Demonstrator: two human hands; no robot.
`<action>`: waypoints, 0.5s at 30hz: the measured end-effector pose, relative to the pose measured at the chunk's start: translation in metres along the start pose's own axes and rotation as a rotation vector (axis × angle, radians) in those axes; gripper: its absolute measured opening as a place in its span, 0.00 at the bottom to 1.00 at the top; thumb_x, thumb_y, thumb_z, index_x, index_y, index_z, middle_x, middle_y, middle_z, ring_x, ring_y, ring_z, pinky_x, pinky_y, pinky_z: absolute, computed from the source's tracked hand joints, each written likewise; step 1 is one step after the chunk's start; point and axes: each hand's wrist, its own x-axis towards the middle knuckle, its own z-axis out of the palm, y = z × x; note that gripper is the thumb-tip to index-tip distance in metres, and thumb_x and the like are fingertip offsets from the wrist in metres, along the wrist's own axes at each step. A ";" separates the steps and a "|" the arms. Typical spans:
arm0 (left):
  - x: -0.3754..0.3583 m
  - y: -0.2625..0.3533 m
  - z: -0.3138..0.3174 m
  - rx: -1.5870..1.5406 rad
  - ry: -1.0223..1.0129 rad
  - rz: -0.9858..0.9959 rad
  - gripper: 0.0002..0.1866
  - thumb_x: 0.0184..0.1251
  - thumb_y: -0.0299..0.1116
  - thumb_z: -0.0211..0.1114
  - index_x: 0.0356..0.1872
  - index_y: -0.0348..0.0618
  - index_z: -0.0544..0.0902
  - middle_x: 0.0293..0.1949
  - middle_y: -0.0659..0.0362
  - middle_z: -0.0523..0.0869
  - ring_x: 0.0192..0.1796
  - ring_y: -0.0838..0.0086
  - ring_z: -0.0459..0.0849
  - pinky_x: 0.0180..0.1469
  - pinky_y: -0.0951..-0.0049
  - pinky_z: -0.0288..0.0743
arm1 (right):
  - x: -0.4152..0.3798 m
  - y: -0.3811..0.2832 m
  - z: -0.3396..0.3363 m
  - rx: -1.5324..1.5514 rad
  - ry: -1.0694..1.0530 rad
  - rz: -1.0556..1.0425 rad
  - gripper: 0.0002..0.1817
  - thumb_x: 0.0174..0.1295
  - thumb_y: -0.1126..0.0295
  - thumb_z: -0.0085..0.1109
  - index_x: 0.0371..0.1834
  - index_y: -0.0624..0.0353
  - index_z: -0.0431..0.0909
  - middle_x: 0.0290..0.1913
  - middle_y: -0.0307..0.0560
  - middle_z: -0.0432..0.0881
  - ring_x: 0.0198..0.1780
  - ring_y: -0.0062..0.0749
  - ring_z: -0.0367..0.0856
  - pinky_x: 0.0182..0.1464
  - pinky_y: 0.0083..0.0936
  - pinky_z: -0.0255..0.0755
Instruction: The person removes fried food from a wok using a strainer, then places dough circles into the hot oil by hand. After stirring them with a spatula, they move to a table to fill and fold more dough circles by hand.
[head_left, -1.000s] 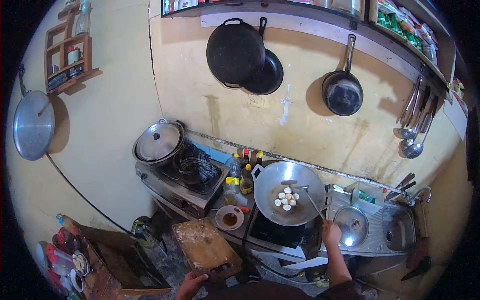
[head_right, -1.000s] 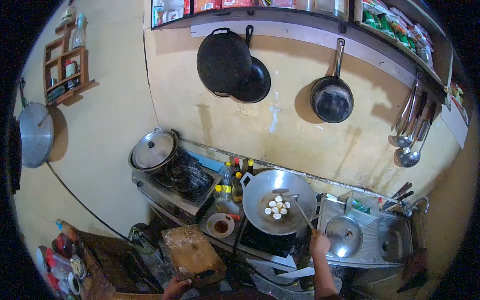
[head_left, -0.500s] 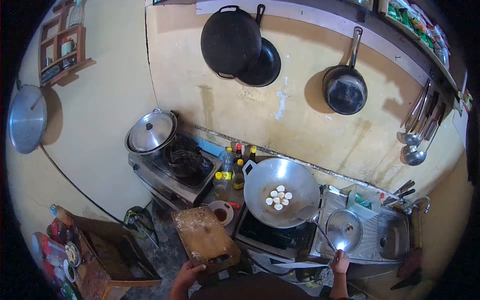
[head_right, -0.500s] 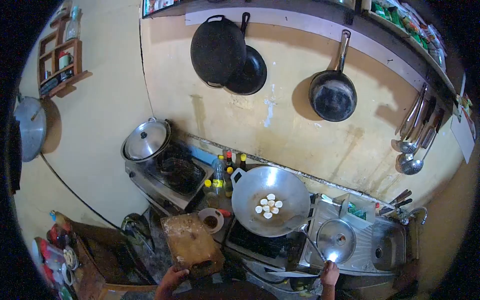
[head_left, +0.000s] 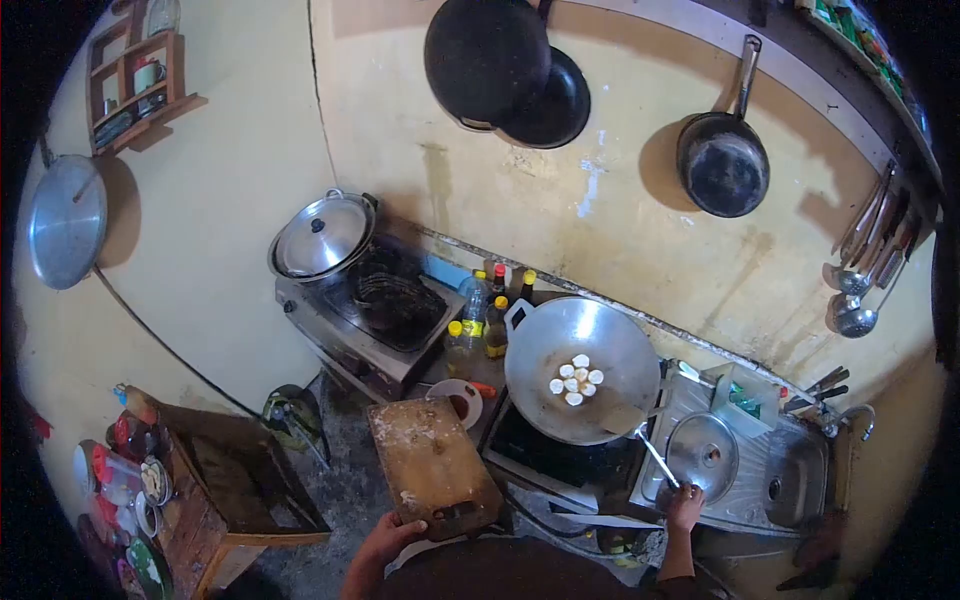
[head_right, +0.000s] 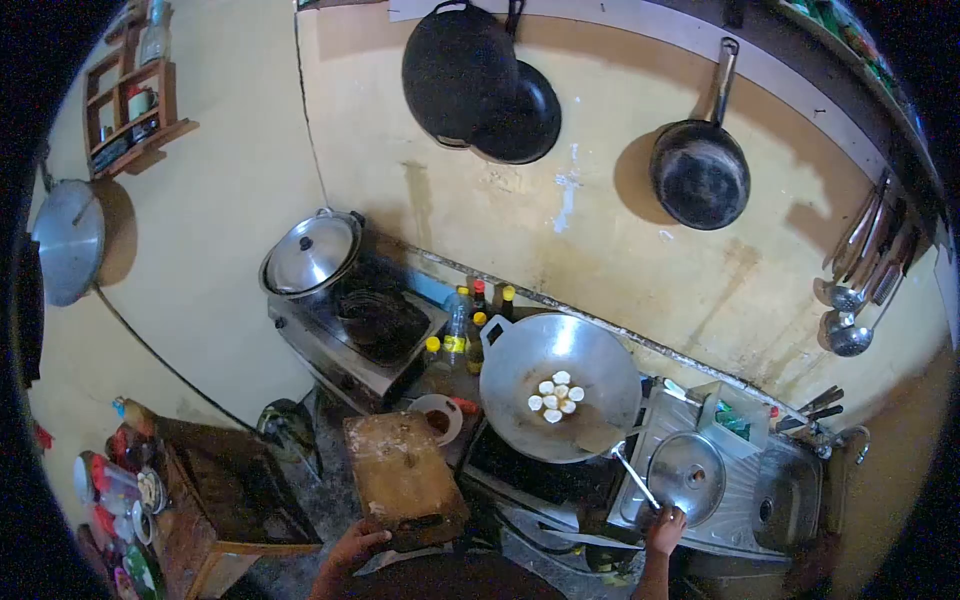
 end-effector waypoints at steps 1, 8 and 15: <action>-0.002 -0.001 -0.003 -0.017 -0.027 0.001 0.24 0.54 0.31 0.63 0.52 0.31 0.70 0.47 0.52 0.79 0.49 0.66 0.78 0.55 0.67 0.69 | -0.004 -0.003 0.002 0.009 -0.006 -0.012 0.18 0.51 0.68 0.54 0.46 0.57 0.70 0.47 0.56 0.71 0.50 0.53 0.67 0.51 0.48 0.61; -0.024 0.017 -0.023 0.014 0.003 -0.023 0.23 0.56 0.31 0.62 0.53 0.34 0.71 0.48 0.55 0.78 0.51 0.69 0.77 0.57 0.68 0.68 | -0.024 -0.134 -0.026 -0.019 0.405 0.102 0.33 0.60 0.49 0.45 0.61 0.62 0.55 0.61 0.65 0.57 0.62 0.62 0.54 0.61 0.56 0.47; -0.063 0.012 -0.091 0.134 -0.105 -0.014 0.21 0.57 0.34 0.64 0.51 0.37 0.74 0.44 0.60 0.81 0.47 0.74 0.78 0.51 0.73 0.69 | -0.120 -0.351 -0.021 1.136 -0.220 -0.046 0.23 0.63 0.63 0.48 0.57 0.65 0.62 0.52 0.57 0.69 0.55 0.45 0.66 0.60 0.39 0.55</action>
